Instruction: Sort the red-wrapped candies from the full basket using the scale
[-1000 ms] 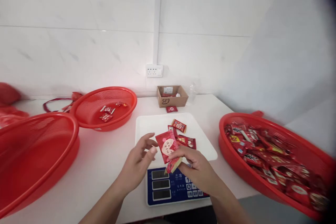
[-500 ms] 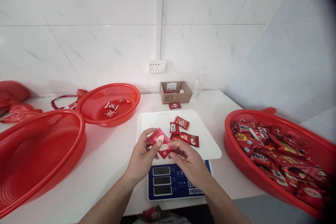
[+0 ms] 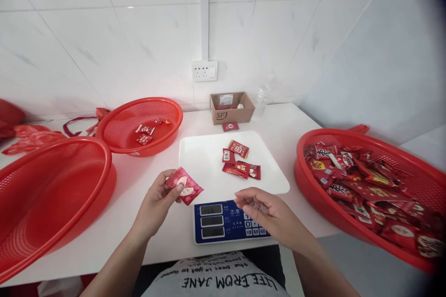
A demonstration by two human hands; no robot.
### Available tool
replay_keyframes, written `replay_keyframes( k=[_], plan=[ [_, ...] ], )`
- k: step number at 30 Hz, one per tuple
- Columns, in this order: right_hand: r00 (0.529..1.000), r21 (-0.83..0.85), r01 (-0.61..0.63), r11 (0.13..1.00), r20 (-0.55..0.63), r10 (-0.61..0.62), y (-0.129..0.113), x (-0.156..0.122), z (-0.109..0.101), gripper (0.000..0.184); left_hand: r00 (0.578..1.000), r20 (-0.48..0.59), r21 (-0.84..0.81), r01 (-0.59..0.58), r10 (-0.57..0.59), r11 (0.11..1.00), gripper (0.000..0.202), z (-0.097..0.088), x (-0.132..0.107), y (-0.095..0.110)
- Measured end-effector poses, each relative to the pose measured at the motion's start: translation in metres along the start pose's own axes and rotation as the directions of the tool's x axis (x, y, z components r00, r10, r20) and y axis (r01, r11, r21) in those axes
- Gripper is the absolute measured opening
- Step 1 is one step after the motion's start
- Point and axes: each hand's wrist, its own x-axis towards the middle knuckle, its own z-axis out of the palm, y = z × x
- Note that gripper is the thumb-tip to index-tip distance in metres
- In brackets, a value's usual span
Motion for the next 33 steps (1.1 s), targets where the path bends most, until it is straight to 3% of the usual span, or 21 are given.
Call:
replay_keyframes(
  k=[3,10,15,21,28,29,31,32,33],
  plan=[
    [0.998,0.01,0.008,1.0,0.055,-0.009,-0.006,-0.002,0.002,0.024,1.0,0.017,-0.036,-0.003,0.004,0.999,0.029,0.001,-0.005,0.003],
    [0.987,0.01,0.122,0.992,0.104,-0.122,-0.023,0.011,0.028,0.029,0.963,0.263,-0.186,-0.016,0.066,0.982,0.021,0.033,-0.015,0.024],
    [0.977,-0.148,0.202,0.968,-0.036,-0.21,-0.029,0.013,0.036,0.035,0.927,0.366,-0.229,0.005,0.082,0.973,0.02,0.044,-0.016,0.026],
    [0.946,-0.211,0.27,0.939,-0.121,-0.299,-0.024,0.009,0.036,0.037,0.868,0.488,-0.151,-0.014,0.087,0.988,0.023,0.05,-0.018,0.025],
    [0.942,-0.266,0.274,0.924,-0.122,-0.314,-0.024,0.017,0.037,0.034,0.892,0.447,-0.086,-0.026,0.061,0.996,0.023,0.05,-0.016,0.021],
    [0.933,-0.277,0.286,0.917,-0.136,-0.333,-0.024,0.015,0.035,0.028,0.899,0.433,-0.072,-0.035,0.063,0.997,0.023,0.048,-0.015,0.022],
    [0.868,-0.321,0.354,0.878,-0.238,-0.437,-0.025,0.003,0.029,0.029,0.917,0.395,-0.001,-0.063,0.058,0.998,0.024,0.043,-0.01,0.023],
    [0.821,-0.356,0.375,0.856,-0.301,-0.485,-0.026,-0.007,0.026,0.038,0.927,0.372,0.06,-0.081,0.053,0.995,0.026,0.04,-0.007,0.024],
    [0.74,-0.391,0.419,0.82,-0.377,-0.557,-0.026,-0.02,0.022,0.043,0.938,0.344,0.136,-0.1,0.048,0.986,0.027,0.037,-0.003,0.025]
  ],
)
